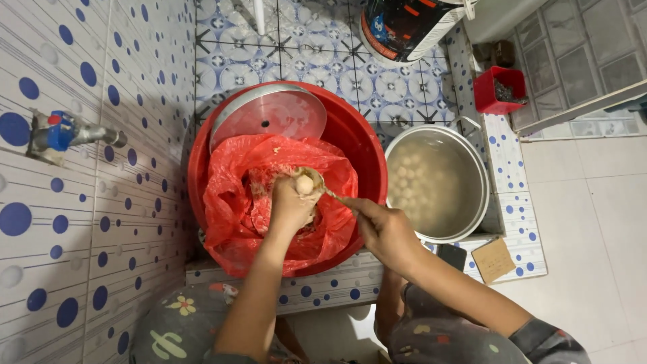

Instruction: The person is forming meatballs by squeezing meat paste through their hand and using a spoon to drop them into a pot of water.

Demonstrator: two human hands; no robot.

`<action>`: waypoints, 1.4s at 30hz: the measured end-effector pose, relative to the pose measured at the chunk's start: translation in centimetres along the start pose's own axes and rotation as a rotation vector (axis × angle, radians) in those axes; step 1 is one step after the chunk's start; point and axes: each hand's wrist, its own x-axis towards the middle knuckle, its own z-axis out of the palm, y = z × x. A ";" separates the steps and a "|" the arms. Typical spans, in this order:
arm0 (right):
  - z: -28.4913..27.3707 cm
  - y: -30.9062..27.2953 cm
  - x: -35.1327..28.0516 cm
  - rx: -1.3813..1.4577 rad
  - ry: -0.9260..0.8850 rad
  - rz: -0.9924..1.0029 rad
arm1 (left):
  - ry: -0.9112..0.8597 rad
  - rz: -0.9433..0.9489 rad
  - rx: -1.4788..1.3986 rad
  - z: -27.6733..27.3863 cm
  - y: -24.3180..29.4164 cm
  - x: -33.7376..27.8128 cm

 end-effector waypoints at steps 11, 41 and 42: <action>-0.4 10.7 -1.5 0.838 -0.096 0.743 | -0.117 0.145 0.688 1.4 -2.9 0.7; 2.1 9.9 -3.6 0.371 -0.209 0.405 | -0.125 -0.337 -0.714 -1.1 6.6 -2.0; 2.2 9.6 -3.5 0.417 -0.247 0.398 | -0.202 -0.238 -0.860 -1.0 5.8 -2.0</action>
